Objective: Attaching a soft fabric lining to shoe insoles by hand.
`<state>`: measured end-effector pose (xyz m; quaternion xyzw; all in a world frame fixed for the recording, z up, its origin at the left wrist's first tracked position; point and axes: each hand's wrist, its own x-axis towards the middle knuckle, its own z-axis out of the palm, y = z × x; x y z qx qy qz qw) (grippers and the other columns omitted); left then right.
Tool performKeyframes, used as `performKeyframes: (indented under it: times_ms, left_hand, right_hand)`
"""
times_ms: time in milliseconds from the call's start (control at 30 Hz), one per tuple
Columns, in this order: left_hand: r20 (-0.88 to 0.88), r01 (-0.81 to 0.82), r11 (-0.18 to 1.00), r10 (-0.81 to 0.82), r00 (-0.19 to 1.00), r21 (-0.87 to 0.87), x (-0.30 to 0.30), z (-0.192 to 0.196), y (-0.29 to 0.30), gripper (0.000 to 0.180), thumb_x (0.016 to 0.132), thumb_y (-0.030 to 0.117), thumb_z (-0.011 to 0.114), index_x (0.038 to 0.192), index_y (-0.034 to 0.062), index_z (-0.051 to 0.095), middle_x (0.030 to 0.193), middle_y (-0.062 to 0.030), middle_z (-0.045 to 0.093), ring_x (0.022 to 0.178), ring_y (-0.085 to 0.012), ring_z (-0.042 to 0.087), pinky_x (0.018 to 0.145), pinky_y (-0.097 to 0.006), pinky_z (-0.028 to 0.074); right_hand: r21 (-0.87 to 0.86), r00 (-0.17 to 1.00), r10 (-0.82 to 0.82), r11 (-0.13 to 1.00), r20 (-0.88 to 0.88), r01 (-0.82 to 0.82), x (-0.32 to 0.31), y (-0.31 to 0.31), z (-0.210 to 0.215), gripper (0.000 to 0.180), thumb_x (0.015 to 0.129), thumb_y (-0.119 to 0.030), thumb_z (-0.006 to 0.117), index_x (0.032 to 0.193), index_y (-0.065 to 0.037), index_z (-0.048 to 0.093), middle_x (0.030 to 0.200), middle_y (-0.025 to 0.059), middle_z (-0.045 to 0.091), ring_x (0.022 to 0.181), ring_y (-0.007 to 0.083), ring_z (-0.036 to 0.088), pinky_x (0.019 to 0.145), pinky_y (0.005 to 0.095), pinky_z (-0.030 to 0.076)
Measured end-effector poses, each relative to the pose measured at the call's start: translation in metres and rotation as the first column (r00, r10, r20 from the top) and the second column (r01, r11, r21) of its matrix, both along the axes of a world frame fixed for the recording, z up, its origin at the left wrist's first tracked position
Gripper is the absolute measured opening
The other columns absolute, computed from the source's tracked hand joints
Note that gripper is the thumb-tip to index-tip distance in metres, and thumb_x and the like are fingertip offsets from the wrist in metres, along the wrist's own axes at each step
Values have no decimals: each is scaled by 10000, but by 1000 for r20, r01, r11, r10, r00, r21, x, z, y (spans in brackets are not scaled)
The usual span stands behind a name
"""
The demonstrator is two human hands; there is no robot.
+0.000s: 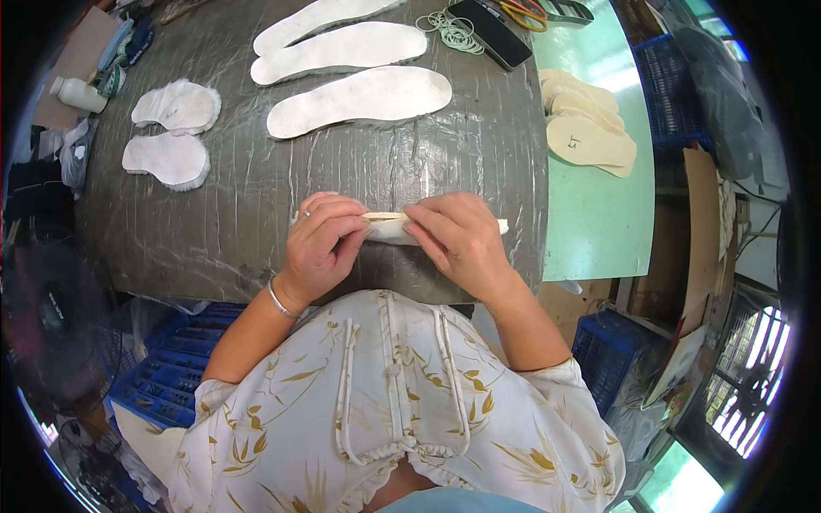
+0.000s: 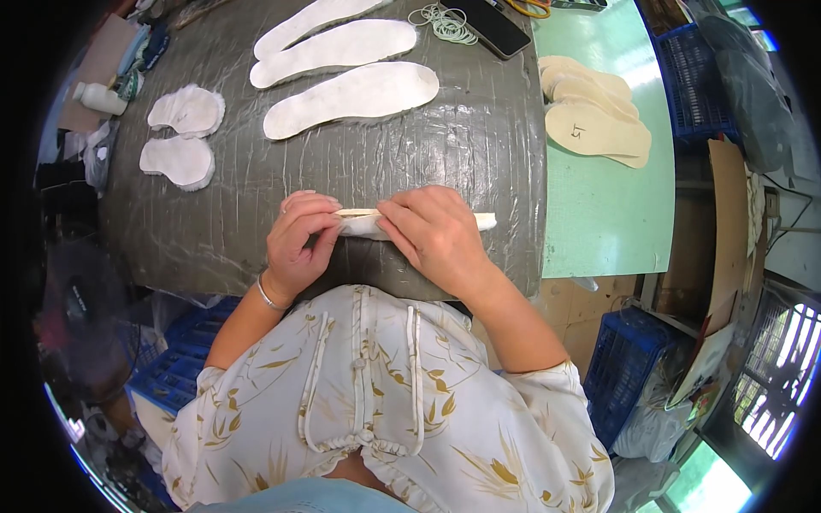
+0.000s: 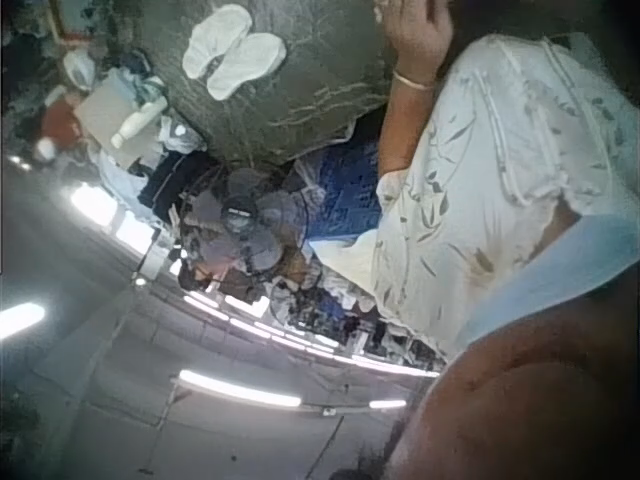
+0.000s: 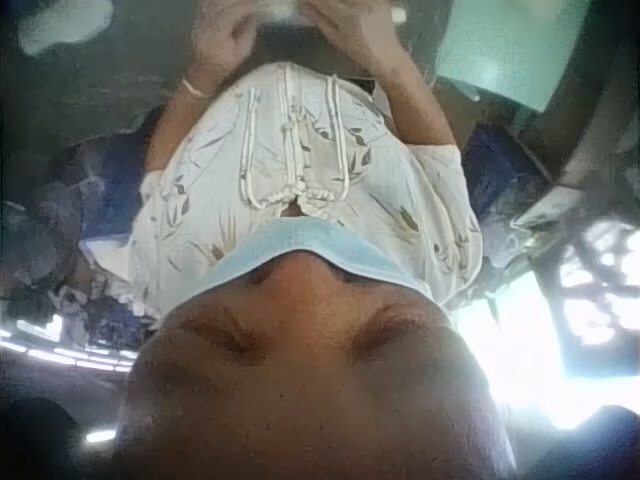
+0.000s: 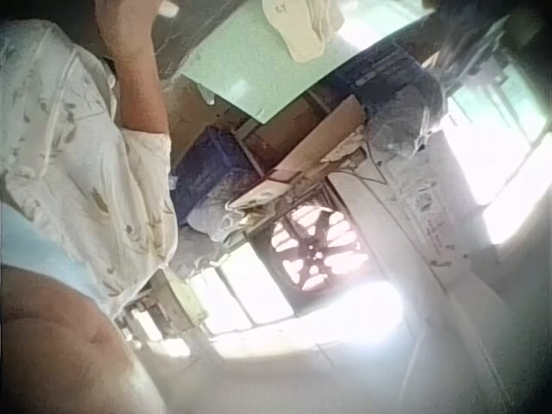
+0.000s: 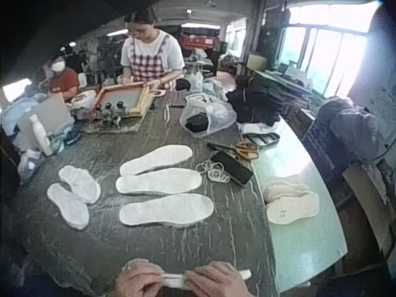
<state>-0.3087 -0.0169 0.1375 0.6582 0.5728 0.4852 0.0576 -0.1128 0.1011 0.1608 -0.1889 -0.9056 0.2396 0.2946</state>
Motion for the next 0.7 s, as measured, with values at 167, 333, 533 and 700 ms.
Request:
performKeyframes:
  times_ms: [167,333,533,700]
  left_hand:
    - [19,-6,1000,6,1000,3,1,-4,0,163,775,-41,727,895,29,643,955,-111,682,890,-265,660,893,-411,495]
    - [-2,26,1000,-26,1000,2,-1,-4,0,171,782,-28,735,905,36,635,967,-103,676,897,-265,661,907,-414,493]
    - [-12,37,999,-37,999,11,-1,-6,0,174,784,-19,740,905,45,633,971,-94,666,907,-271,665,896,-421,493]
    - [2,19,1000,-19,1000,12,1,-5,-2,192,766,-29,747,905,48,640,974,-91,665,919,-269,661,908,-424,486]
  right_hand:
    - [-15,999,6,1000,-41,-7,-1,1,-4,122,779,-95,760,891,-60,725,885,54,685,797,235,632,751,365,484]
    - [-93,999,34,995,-4,-34,-5,3,7,157,785,-113,760,927,-53,724,874,63,689,759,249,625,740,372,484]
    - [-63,996,85,994,3,-85,-14,-2,5,178,787,-97,743,954,-41,718,893,66,672,789,244,621,740,375,479]
    - [-49,997,73,996,-24,-74,-18,-5,3,139,785,-63,729,919,-32,706,873,73,672,776,250,618,744,376,475]
